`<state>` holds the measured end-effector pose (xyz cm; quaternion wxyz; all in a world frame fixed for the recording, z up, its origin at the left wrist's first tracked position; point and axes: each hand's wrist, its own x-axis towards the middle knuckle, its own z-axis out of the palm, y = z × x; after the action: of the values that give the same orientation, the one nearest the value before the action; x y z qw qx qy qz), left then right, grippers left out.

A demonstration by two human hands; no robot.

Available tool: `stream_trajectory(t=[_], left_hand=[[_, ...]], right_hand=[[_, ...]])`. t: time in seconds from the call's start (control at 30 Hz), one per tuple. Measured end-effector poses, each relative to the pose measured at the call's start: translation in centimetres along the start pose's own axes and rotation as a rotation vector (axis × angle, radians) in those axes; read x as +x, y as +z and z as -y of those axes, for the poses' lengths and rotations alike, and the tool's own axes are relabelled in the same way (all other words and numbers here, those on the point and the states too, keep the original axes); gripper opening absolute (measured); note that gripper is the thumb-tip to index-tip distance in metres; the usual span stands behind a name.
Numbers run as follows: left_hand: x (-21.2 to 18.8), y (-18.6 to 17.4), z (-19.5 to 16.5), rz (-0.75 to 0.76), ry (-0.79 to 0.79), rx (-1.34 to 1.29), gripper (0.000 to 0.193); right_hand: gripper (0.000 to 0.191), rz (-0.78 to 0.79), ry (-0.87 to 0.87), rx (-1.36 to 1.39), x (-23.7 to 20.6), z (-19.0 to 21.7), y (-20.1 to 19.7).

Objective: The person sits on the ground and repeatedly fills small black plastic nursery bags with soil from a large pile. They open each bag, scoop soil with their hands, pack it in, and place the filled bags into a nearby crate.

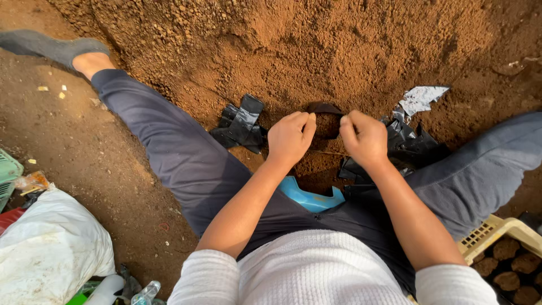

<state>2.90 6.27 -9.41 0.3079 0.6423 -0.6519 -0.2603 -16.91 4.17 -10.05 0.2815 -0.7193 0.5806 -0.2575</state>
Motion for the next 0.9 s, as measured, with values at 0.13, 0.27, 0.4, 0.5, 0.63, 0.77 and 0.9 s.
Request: stream_trajectory(t=[0.13, 0.27, 0.4, 0.5, 0.63, 0.77, 0.9], left_hand=[[1.1, -0.3, 1.4, -0.023, -0.054, -0.087, 0.039], [1.7, -0.6, 1.0, -0.181, 0.055, -0.183, 0.026], [1.7, -0.2, -0.1, -0.196, 0.092, -0.17, 0.02], [1.3, 0.1, -0.8, -0.116, 0.126, -0.145, 0.018], [1.5, 0.6, -1.2, -0.017, 0.211, -0.035, 0.018], [2.0, 1.0, -1.3, 0.085, 0.212, 0.026, 0.036], [2.0, 1.3, -1.9, 0.144, 0.165, 0.085, 0.037]], right_hand=[[0.045, -0.095, 0.214, 0.14, 4.5, -4.2, 0.2], [0.047, -0.198, -0.026, -0.253, 10.8, -6.7, 3.3], [0.081, -0.074, 0.107, -0.391, 12.3, -4.9, 6.0], [0.063, 0.149, 0.47, 0.147, 12.9, -4.9, 5.0], [0.034, 0.066, 0.849, 1.154, 12.6, -4.6, 1.7], [0.022, -0.068, 0.529, 1.589, 8.9, -2.7, 0.1], [0.03, -0.147, 0.362, 1.488, 6.5, -0.8, -0.2]])
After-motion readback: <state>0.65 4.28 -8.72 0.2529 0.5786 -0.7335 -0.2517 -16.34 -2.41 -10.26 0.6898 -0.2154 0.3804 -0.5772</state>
